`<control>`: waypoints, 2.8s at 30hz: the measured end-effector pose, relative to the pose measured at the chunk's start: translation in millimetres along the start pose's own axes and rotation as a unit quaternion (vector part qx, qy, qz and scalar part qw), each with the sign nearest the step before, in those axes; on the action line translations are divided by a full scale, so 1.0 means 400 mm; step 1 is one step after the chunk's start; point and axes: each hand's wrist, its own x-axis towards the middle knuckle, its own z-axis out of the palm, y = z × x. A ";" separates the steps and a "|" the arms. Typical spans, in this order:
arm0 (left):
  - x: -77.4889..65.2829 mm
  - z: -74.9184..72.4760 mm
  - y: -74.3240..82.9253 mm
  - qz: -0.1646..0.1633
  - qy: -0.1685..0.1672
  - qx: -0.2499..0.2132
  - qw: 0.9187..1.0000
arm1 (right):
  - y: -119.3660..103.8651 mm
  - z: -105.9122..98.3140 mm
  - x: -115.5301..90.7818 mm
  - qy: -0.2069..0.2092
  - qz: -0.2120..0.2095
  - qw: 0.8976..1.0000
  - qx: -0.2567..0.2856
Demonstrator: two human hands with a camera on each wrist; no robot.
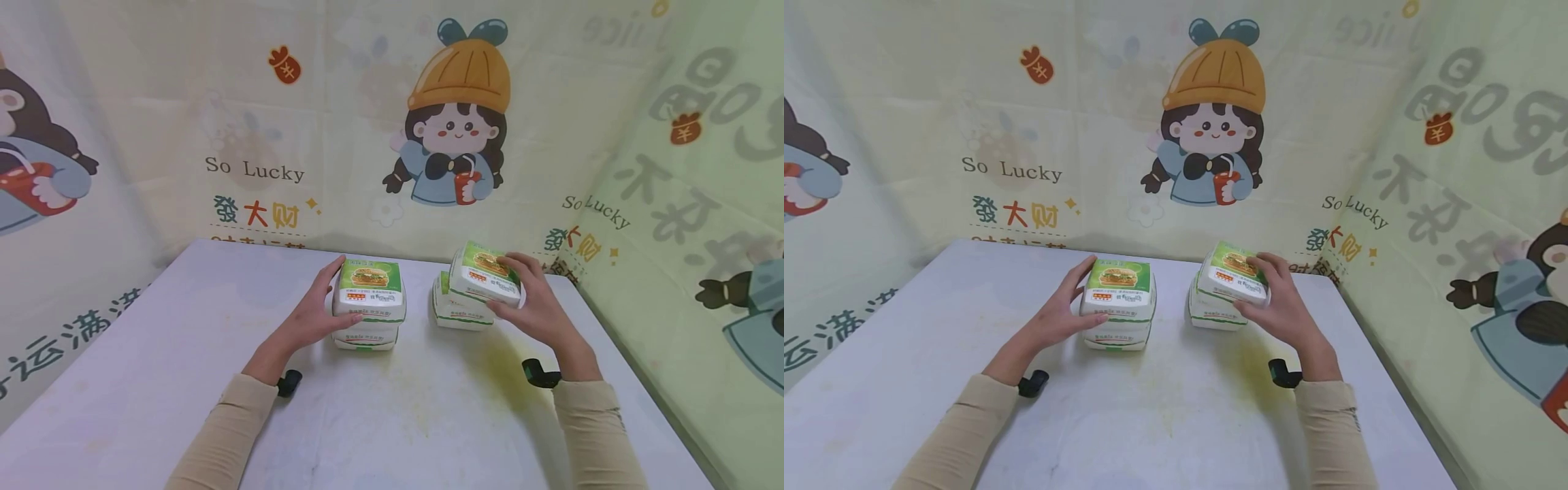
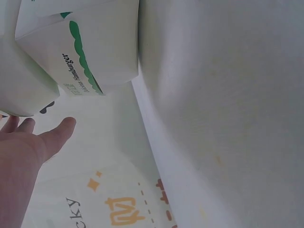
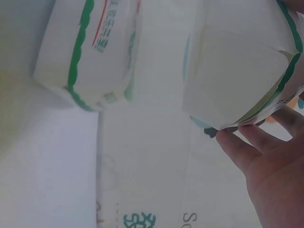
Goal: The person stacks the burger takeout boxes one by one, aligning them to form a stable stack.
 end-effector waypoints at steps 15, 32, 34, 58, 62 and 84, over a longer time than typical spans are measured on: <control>-0.014 0.015 0.015 0.010 0.009 0.003 1.000 | -0.064 0.017 0.037 -0.026 -0.017 0.999 0.012; -0.015 0.017 0.018 0.012 0.009 0.005 1.000 | -0.132 0.046 0.080 -0.042 -0.053 0.997 0.037; -0.016 0.017 0.020 0.011 0.009 0.005 1.000 | -0.142 0.052 0.085 -0.046 -0.055 0.997 0.040; -0.017 0.016 0.023 -0.004 0.009 0.006 1.000 | -0.238 0.110 0.139 -0.093 -0.097 0.989 0.069; -0.015 0.016 0.023 -0.001 0.010 0.004 1.000 | -0.250 0.122 0.146 -0.099 -0.109 0.986 0.076; -0.016 0.018 0.026 -0.022 0.001 -0.019 1.000 | -0.303 0.169 0.168 -0.142 -0.129 0.979 0.069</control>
